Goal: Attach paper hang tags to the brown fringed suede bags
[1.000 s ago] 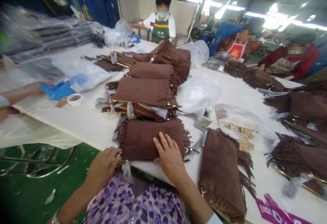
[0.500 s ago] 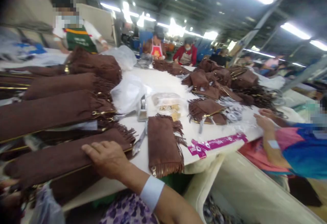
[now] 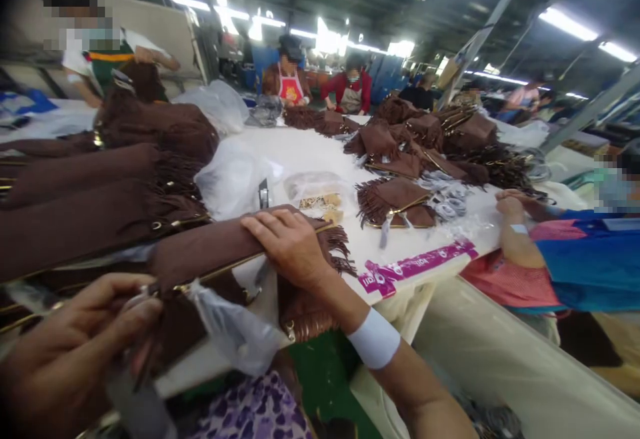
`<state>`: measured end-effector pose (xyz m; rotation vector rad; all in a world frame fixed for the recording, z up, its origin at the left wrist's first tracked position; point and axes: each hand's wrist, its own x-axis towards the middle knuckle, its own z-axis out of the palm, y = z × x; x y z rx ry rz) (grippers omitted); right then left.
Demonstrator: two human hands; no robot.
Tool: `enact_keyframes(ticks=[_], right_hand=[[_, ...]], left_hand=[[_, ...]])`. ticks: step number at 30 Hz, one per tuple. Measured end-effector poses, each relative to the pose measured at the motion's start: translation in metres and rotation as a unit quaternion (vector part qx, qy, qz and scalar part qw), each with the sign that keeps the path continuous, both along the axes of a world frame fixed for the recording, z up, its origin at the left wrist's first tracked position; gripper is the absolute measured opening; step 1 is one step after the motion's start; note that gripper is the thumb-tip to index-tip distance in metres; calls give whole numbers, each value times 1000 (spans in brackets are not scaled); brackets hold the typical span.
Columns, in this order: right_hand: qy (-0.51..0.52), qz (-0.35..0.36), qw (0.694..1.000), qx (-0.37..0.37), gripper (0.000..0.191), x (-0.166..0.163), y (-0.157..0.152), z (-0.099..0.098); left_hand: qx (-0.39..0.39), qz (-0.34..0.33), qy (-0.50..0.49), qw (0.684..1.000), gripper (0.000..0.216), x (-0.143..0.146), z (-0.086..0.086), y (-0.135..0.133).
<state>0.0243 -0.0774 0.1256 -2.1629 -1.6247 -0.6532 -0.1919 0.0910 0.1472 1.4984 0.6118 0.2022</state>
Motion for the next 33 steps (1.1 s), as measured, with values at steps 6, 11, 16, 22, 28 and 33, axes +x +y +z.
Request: enact_keyframes(ticks=[6,11,16,22,28,33], right_hand=[[-30,-76,996,-46,47,14,-51,3],[-57,-169,981,-81,56,23,-88,20],[-23,-158,984,-77,57,34,-91,-2],[-20,-89,993,-68,50,49,-76,-23],[-7,-89,996,-30,35,64,-73,-54],[67,-112,978,-164,46,65,-90,-112]], left_hand=[[27,-88,-16,996,26,58,12,-15],[26,-149,-35,988,26,99,13,-19],[11,-173,-40,984,23,107,-1,-28],[33,-166,-3,986,21,73,-15,-42],[80,-280,-29,956,28,68,-50,-100],[93,-365,-42,926,27,79,-81,-96]])
